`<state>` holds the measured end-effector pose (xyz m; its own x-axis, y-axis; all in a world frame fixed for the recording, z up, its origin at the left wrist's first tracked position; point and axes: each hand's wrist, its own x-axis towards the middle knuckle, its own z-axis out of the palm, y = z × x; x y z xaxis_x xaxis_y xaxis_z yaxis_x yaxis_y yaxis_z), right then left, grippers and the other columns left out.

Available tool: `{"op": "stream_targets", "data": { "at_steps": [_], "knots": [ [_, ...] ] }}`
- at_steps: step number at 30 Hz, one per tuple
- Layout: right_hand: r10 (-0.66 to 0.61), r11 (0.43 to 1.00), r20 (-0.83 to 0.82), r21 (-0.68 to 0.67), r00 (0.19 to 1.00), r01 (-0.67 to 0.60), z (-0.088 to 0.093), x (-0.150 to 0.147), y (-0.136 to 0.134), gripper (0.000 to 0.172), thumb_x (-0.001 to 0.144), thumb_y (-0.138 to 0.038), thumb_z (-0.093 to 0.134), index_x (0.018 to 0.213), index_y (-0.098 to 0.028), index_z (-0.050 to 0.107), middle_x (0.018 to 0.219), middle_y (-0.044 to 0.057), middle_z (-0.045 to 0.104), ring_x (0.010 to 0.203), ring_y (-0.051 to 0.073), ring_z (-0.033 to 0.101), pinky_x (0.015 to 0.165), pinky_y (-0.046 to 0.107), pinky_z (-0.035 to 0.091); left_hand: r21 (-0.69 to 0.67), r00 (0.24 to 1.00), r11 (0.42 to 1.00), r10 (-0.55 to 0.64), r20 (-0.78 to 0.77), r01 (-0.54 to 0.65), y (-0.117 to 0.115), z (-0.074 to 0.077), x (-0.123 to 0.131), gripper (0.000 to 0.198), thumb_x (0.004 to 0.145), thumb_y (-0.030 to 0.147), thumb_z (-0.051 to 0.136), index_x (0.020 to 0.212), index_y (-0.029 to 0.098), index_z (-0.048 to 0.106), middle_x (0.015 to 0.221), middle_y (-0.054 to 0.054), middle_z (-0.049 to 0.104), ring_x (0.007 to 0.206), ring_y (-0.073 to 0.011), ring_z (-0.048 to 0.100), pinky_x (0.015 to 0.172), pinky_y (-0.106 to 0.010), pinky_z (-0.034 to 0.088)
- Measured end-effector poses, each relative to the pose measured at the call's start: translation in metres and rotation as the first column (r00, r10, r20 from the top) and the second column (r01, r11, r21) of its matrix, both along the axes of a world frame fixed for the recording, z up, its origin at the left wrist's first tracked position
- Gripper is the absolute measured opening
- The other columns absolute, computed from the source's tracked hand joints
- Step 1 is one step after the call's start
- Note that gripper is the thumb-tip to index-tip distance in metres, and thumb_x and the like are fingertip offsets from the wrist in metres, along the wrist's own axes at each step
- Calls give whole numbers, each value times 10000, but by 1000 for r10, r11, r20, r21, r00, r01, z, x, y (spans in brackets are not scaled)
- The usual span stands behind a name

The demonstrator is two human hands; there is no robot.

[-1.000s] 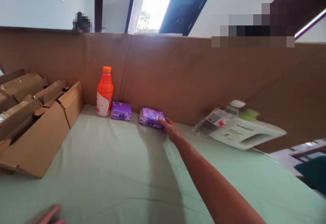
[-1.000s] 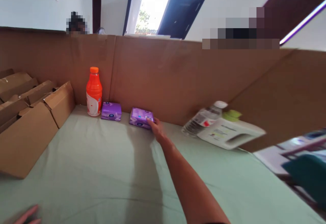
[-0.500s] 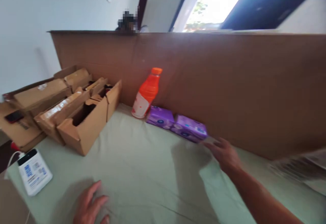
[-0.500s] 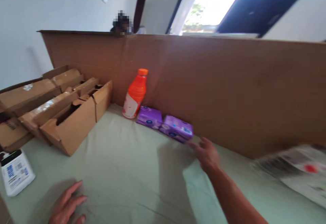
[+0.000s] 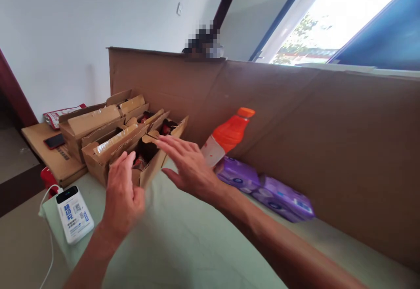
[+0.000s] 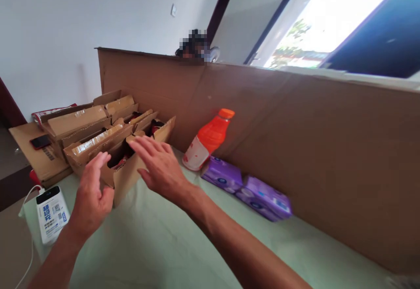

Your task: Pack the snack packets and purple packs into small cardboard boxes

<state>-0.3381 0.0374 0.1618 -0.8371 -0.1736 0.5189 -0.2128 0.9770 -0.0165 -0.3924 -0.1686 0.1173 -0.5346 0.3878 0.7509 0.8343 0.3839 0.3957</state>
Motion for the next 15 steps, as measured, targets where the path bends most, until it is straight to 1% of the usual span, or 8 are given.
{"op": "stream_targets", "data": {
  "at_steps": [1, 3, 5, 6, 8, 10, 13, 15],
  "knots": [
    [58, 997, 43, 57, 997, -60, 1, -10, -6, 535, 835, -157, 654, 1362, -192, 574, 1437, 143, 594, 1379, 309, 490, 1075, 498, 407, -80, 1000, 997, -21, 18, 23, 3, -2, -8, 691, 751, -38, 417, 1424, 121, 445, 1386, -160, 599, 1391, -286, 482, 1132, -520, 444],
    [108, 988, 92, 102, 990, -117, -2, -19, -9, 310, 844, -134, 661, 1149, -183, 681, 1229, 116, 725, 1301, 304, 560, 1038, 463, 410, -240, 997, 968, -68, 44, 76, 7, -5, -23, 652, 758, -43, 399, 1375, 133, 515, 1359, -144, 634, 1394, -295, 478, 1128, -531, 438],
    [103, 989, 63, 102, 993, -109, -11, -18, -5, 123, 885, -146, 641, 982, -191, 702, 1045, 83, 775, 1184, 281, 633, 999, 428, 411, -340, 994, 935, -89, 56, 103, 10, -6, -34, 541, 792, -31, 402, 1246, 161, 624, 1208, -124, 708, 1298, -293, 552, 1077, -520, 470],
    [94, 991, 24, 97, 995, -96, -16, -15, -3, 98, 910, -155, 621, 952, -197, 699, 1018, 73, 779, 1131, 262, 654, 981, 410, 411, -360, 994, 927, -92, 55, 106, 11, -7, -37, 478, 807, -19, 409, 1158, 175, 669, 1097, -112, 731, 1202, -287, 599, 1020, -500, 504],
    [94, 992, -73, 95, 993, -87, -24, -8, 1, 122, 953, -170, 579, 955, -210, 694, 1036, 62, 779, 1058, 224, 673, 958, 382, 407, -354, 994, 929, -95, 46, 105, 12, -7, -42, 386, 828, -2, 416, 982, 196, 710, 898, -83, 717, 989, -262, 631, 875, -436, 551],
    [116, 989, -155, 109, 981, -100, -29, -2, 2, 155, 981, -169, 544, 975, -214, 692, 1036, 47, 781, 1025, 200, 676, 946, 365, 400, -309, 994, 945, -101, 32, 106, 11, -7, -41, 369, 834, -7, 403, 884, 202, 703, 826, -67, 682, 885, -238, 602, 777, -379, 550],
    [143, 982, -199, 148, 970, -115, -26, -1, -2, 161, 993, -168, 545, 963, -217, 694, 1002, 19, 786, 1009, 183, 675, 953, 358, 383, -196, 995, 976, -99, 1, 97, 8, -8, -35, 369, 807, -36, 383, 847, 197, 667, 820, -56, 651, 889, -226, 566, 814, -379, 538],
    [149, 977, -178, 176, 973, -117, -23, -3, -5, 163, 988, -160, 554, 940, -221, 697, 988, 8, 786, 991, 174, 673, 964, 359, 371, -60, 995, 994, -93, -46, 90, 4, -9, -27, 348, 789, -49, 390, 843, 194, 633, 818, -47, 633, 926, -225, 560, 891, -411, 528]
  ]
}}
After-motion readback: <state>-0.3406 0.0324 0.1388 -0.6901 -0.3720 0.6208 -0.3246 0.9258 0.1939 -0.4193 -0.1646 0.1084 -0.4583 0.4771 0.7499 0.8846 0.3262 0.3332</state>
